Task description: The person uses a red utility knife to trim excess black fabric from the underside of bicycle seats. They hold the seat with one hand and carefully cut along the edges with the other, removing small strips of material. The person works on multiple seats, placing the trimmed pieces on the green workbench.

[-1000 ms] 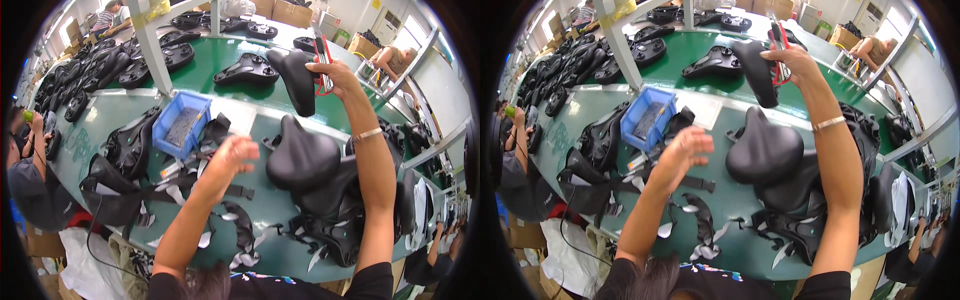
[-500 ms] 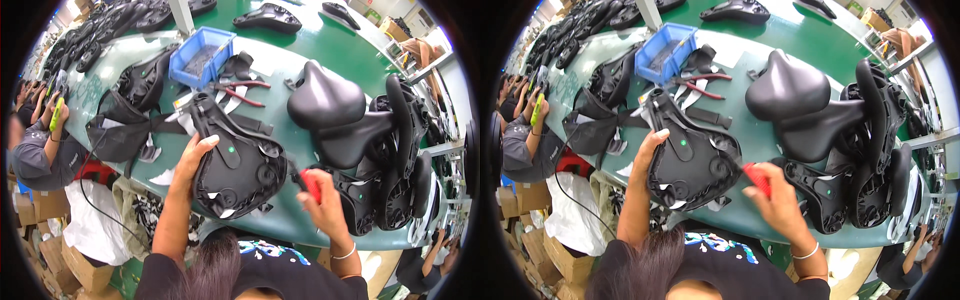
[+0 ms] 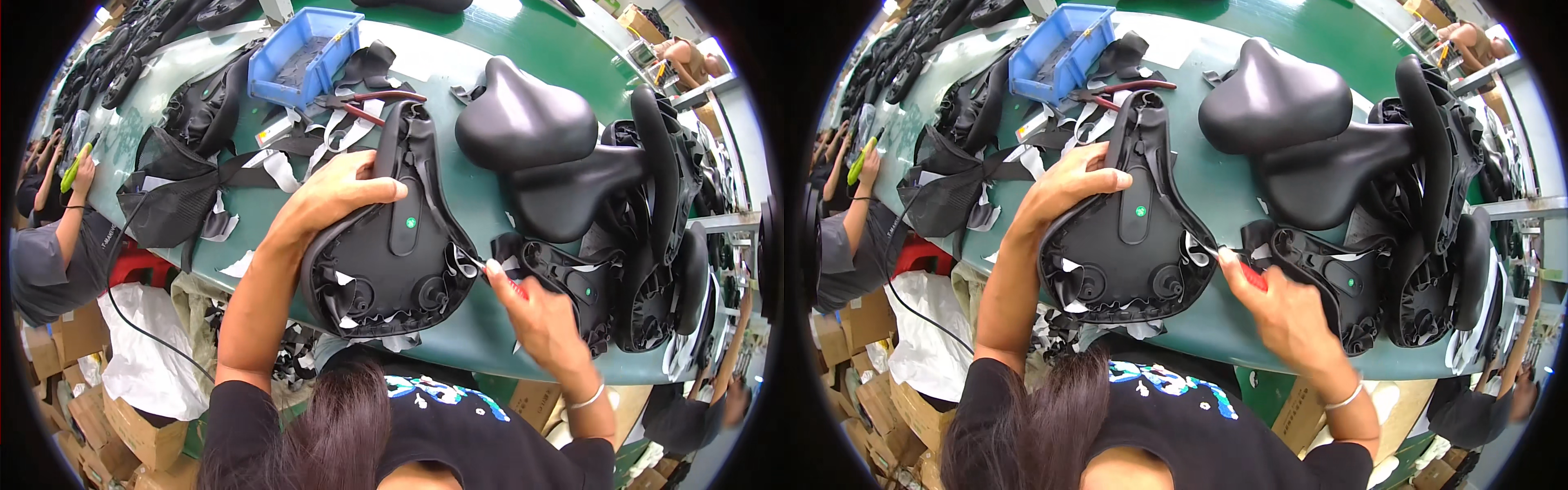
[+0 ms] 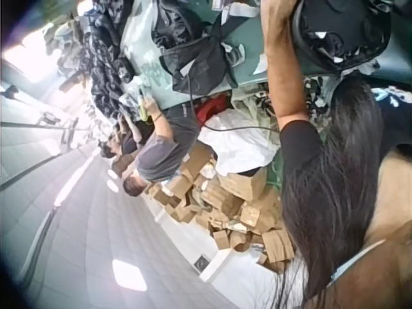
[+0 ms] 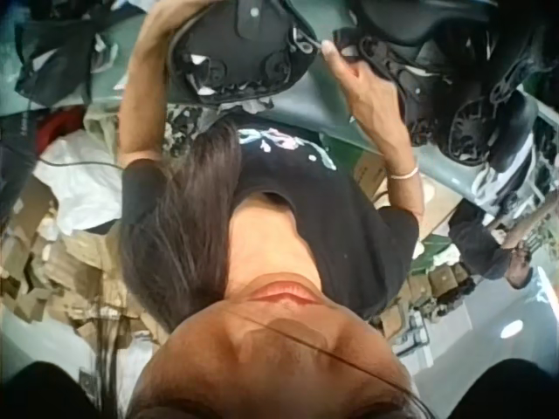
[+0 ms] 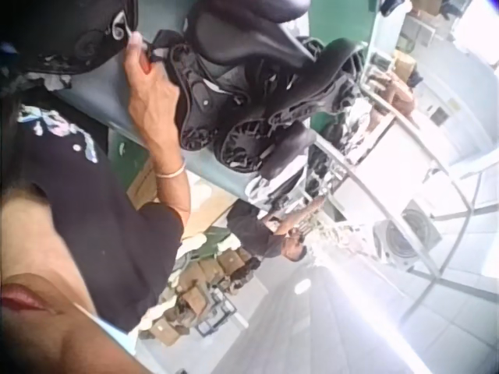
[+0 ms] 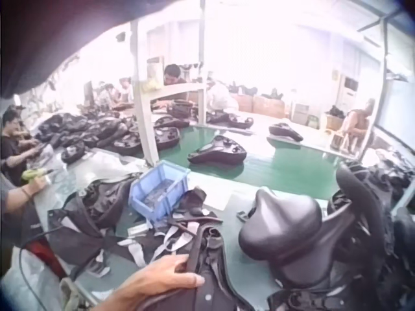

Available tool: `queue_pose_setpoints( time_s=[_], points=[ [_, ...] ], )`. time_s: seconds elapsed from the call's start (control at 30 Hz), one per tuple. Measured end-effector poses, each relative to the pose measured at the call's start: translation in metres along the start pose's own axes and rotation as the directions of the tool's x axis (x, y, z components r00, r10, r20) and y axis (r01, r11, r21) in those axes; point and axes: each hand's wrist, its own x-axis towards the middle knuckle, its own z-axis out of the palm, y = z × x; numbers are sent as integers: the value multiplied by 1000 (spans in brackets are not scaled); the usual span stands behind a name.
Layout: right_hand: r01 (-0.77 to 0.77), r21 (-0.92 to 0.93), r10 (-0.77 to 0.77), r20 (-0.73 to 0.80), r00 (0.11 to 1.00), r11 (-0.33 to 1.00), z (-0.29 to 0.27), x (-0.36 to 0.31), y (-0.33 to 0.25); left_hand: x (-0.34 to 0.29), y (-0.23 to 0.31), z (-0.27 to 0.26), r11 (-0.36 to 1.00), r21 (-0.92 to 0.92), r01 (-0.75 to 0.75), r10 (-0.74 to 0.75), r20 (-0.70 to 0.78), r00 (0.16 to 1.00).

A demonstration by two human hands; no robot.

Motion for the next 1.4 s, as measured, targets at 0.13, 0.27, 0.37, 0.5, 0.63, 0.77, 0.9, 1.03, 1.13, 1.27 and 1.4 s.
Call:
queue_pose_setpoints(
  time_s=[0.13,0.27,0.37,0.5,0.63,0.77,0.9,1.03,1.13,1.27,1.4],
  points=[
    [-255,227,265,-12,964,940,37,-24,-44,-24,-23,13,992,-128,9,-39,-230,973],
    [-409,353,412,71,908,841,39,-50,-76,-52,-31,24,964,-265,37,-136,-368,920],
    [-253,549,349,-78,934,797,33,-52,-59,-70,-39,28,947,-319,-50,-88,-403,911],
    [-30,608,331,-389,860,793,21,15,-56,-75,-42,41,902,-407,-143,-45,-418,907],
    [-38,707,453,-409,792,706,23,48,-33,-84,-61,40,922,-293,-252,27,-600,799],
    [-121,923,708,-190,680,364,2,30,-8,-83,-68,37,728,682,62,539,-627,562],
    [-34,802,433,-285,855,596,0,36,-50,-43,-7,80,435,851,-295,601,-31,798],
    [44,602,230,-370,900,797,0,14,-22,-20,-22,69,591,694,-411,472,116,874],
    [60,272,36,-334,942,960,3,0,1,-15,-31,65,691,578,-434,468,100,878],
    [-68,94,88,-224,971,993,9,-4,-16,-16,-25,66,919,-39,-393,383,-148,912],
    [-256,162,283,-175,943,953,18,-40,-50,-24,-12,54,401,-832,-383,49,-398,916]
  ],
)
